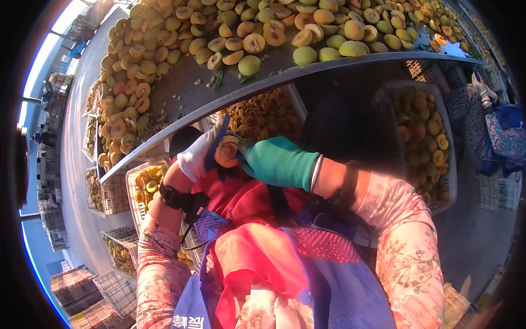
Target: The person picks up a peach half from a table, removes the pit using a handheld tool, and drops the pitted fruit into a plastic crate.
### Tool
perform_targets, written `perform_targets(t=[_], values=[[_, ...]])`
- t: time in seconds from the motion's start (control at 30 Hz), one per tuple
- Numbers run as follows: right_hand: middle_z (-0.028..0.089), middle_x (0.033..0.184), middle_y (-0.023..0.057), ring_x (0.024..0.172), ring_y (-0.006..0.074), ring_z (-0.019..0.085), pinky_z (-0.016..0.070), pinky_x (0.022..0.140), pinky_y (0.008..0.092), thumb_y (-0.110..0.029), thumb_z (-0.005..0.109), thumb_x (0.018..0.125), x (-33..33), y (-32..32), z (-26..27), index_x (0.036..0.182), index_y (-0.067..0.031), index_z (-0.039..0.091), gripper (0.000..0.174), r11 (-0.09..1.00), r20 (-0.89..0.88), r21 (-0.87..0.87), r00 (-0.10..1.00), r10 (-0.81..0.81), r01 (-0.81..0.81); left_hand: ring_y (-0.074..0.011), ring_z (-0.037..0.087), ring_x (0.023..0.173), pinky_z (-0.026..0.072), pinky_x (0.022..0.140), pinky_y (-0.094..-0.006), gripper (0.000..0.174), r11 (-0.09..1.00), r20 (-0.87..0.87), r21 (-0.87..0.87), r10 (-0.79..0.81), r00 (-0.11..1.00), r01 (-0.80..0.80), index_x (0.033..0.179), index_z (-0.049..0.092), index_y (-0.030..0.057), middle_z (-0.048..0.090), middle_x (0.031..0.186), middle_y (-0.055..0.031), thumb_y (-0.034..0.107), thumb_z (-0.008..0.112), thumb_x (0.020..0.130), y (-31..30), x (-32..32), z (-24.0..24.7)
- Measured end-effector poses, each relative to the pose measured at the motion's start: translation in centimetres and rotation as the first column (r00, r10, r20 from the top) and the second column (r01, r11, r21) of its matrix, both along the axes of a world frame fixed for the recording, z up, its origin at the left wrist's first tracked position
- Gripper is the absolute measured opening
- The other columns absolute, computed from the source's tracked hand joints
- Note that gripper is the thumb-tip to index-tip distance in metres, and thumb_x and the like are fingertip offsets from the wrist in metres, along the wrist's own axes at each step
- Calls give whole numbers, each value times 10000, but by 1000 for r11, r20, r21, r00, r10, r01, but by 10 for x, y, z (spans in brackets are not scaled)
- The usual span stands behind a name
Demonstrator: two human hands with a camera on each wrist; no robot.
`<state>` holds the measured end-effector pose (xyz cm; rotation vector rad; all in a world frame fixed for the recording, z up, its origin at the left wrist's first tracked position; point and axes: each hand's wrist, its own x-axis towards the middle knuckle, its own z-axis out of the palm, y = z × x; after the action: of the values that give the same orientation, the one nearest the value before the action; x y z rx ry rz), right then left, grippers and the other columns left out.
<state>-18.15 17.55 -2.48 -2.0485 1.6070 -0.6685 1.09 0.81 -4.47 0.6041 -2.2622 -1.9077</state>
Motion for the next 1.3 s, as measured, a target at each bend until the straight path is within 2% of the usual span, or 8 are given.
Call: perform_targets(t=[0.07,0.37,0.5,0.63,0.83,0.93,1.07,1.3], values=[[678,770,239,731,427,681,548,668,503,-319,562,963,-1,0,-3,1146,35,579,400,998,126,45,991,-39,33,-136,666,692,546,574,-274,535,813,299,549,27,954,-195,1157,655,39,681,891,-27,532,498,1020,18,-12,47],[690,856,258,817,443,681,548,744,511,-311,570,950,-8,-6,24,1216,18,577,423,935,5,334,993,121,-116,-129,640,726,534,662,-273,574,965,-114,-219,-170,979,142,1218,634,50,671,926,-54,554,421,1043,15,-11,22],[684,893,284,868,452,677,543,781,490,-293,582,951,-2,-4,11,1207,46,567,426,966,291,253,956,-31,-46,-120,644,854,531,779,-262,581,895,113,418,118,987,-155,1322,579,40,668,999,-50,531,430,1049,23,-13,41],[679,931,301,922,455,671,534,805,472,-272,588,956,5,-5,4,1219,69,548,433,959,456,282,880,-135,1,-123,643,934,519,824,-257,581,852,-65,282,476,877,-441,1284,595,12,683,998,-53,523,461,1043,63,-21,23],[681,945,300,887,421,691,538,776,463,-277,567,978,1,-1,10,1205,64,532,411,969,356,238,934,-19,-71,-149,666,814,542,761,-270,697,861,13,473,203,979,-185,1293,587,-24,694,950,-78,601,462,1011,29,-16,14],[680,843,212,727,304,694,548,671,415,-292,551,998,2,-6,14,1172,30,546,366,943,527,332,834,-162,-27,-153,673,877,543,779,-265,715,687,-95,628,533,841,-364,1390,520,-5,696,1046,-100,592,511,994,50,-30,18],[590,708,52,550,120,598,512,505,296,-320,524,1025,15,-2,34,1130,-30,562,310,784,715,593,569,-407,-185,-202,645,1067,519,917,-315,663,813,-269,315,572,775,-490,1408,487,55,658,1164,-131,557,570,982,78,-22,18],[539,680,19,482,111,540,445,417,267,-322,498,1029,22,-3,53,1041,-58,543,268,720,729,635,525,-440,-278,-113,588,921,492,834,-268,565,818,-431,130,556,710,-561,1361,511,16,633,1083,-59,469,542,1024,79,-20,7]])
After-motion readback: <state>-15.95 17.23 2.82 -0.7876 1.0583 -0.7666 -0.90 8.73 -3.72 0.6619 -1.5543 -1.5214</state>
